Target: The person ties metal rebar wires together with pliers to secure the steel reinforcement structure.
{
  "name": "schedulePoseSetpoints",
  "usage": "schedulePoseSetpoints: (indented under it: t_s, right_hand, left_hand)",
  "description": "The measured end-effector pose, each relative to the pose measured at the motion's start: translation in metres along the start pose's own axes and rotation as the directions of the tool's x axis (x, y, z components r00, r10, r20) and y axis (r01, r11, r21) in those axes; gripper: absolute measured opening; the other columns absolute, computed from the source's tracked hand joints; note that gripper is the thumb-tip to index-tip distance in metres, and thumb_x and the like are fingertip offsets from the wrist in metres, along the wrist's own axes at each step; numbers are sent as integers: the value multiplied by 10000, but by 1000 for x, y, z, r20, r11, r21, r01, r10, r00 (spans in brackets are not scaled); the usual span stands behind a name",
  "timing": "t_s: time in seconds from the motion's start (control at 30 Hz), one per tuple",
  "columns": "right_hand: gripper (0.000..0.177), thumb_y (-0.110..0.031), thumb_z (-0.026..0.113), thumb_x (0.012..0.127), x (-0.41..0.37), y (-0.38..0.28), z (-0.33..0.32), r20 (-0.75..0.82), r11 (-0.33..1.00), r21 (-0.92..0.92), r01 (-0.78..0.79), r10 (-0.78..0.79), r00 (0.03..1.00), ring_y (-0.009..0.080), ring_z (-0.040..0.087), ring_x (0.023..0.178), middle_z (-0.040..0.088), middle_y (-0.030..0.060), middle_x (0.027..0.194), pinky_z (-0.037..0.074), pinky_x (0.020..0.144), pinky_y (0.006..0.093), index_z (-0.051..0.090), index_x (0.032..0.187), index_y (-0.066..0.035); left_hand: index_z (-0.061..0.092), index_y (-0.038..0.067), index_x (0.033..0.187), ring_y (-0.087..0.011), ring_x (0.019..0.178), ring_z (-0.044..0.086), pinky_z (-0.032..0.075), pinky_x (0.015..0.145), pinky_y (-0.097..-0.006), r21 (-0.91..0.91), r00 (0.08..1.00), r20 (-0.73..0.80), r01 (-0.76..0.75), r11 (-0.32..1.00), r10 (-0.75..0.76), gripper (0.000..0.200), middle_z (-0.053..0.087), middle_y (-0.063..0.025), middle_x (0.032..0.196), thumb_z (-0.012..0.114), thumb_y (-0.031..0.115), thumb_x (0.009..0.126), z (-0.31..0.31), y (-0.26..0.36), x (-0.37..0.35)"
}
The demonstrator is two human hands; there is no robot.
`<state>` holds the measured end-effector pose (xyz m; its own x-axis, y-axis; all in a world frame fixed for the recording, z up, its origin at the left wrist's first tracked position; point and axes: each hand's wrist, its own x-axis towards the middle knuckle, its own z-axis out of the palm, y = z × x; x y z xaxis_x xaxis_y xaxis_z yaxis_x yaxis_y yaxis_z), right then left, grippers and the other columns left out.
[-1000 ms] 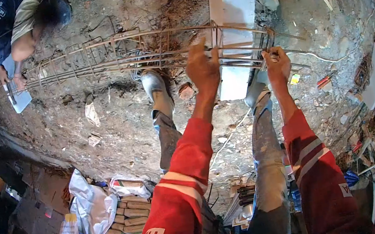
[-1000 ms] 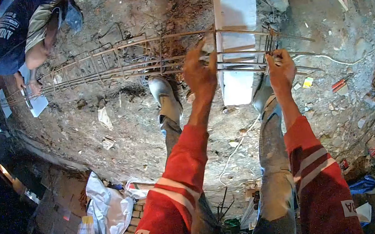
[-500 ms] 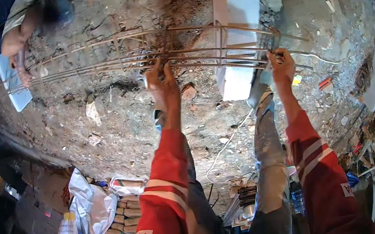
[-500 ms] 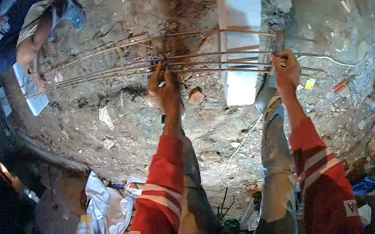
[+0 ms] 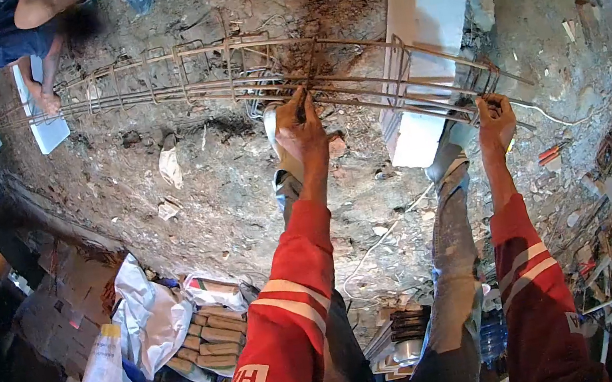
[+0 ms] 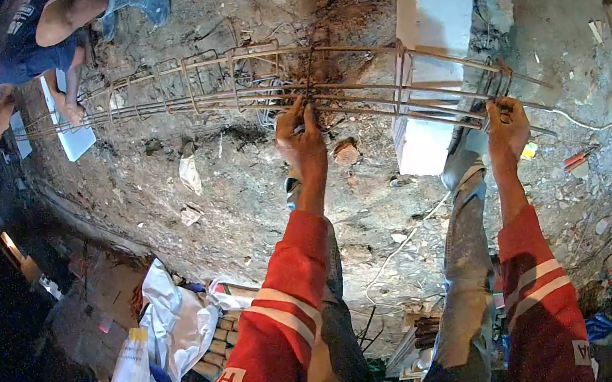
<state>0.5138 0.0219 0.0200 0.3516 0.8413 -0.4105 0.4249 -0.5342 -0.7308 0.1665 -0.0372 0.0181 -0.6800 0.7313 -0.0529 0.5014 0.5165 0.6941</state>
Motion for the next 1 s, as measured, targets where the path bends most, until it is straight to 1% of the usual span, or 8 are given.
schedulePoseSetpoints:
  t_s: [0.1, 0.13, 0.23, 0.47, 0.57, 0.77, 0.9, 1.0]
  right_hand:
    - [166, -103, 736, 854, 2, -1, -4, -10, 980, -177, 94, -97, 995, 66, 496, 612, 585, 1, 726, 408, 545, 237, 609, 930, -27]
    - [166, -103, 736, 854, 2, -6, -4, -16, 978, -184, 95, -99, 995, 66, 496, 612, 585, 1, 726, 408, 545, 237, 609, 930, -27]
    - [156, -91, 733, 851, -5, -17, -2, 74, 1000, -15, 13, -12, 997, 68, 531, 627, 591, -3, 753, 416, 540, 225, 613, 934, -37]
    - [134, -69, 724, 840, -8, -22, 10, 81, 986, -159, 40, -27, 996, 119, 577, 715, 632, 42, 790, 479, 656, 267, 613, 913, -45]
    - [114, -68, 713, 847, -11, -21, 11, 35, 997, -79, 25, -22, 999, 153, 632, 759, 676, 68, 837, 507, 710, 288, 627, 913, -32]
    - [117, -91, 727, 838, -8, -8, 0, -95, 1000, -13, -23, 22, 995, 143, 596, 678, 657, 62, 752, 487, 643, 307, 638, 872, -23]
    - [129, -106, 735, 836, -1, -3, -10, -58, 988, -152, 2, -11, 998, 158, 601, 629, 651, 67, 724, 488, 599, 317, 644, 881, -25]
    - [156, -122, 749, 826, -2, -2, -7, -10, 999, -27, -36, 35, 999, 168, 631, 670, 662, 84, 749, 504, 622, 324, 647, 898, -27]
  left_hand:
    - [754, 38, 1024, -228, 764, 661, 515, 707, -333, -44, 993, 26, 120, 992, -119, 220, 716, -118, 892, 747, 43, 804, -4, 12, 0]
    - [753, 32, 1018, -228, 761, 663, 517, 710, -331, -34, 1000, -29, -13, 999, 12, 213, 717, -121, 894, 748, 34, 805, -1, 3, 0]
    - [751, 24, 1011, -227, 777, 660, 517, 715, -328, -22, 996, -8, -90, 996, 89, 199, 717, -123, 903, 741, 20, 812, -2, 0, 2]
    - [750, 27, 1016, -240, 818, 656, 510, 771, -344, -66, 999, -8, -34, 997, 34, 185, 718, -131, 917, 720, 33, 834, 4, -6, -3]
    - [742, 32, 1047, -221, 769, 639, 505, 736, -347, -36, 999, 51, 8, 999, -6, 204, 699, -111, 881, 719, 59, 846, 0, -4, -2]
    - [737, 43, 1067, -204, 743, 637, 502, 686, -353, 46, 998, 38, -43, 998, 41, 212, 678, -97, 853, 713, 72, 859, -2, 8, -3]
    - [724, 51, 1096, -213, 749, 635, 504, 688, -360, 37, 998, 27, -66, 997, 65, 238, 672, -105, 869, 711, 62, 858, -2, 16, -2]
    - [712, 64, 1126, -212, 759, 635, 506, 691, -354, 60, 993, 7, -115, 992, 114, 283, 671, -106, 873, 722, 58, 844, 0, 35, -2]
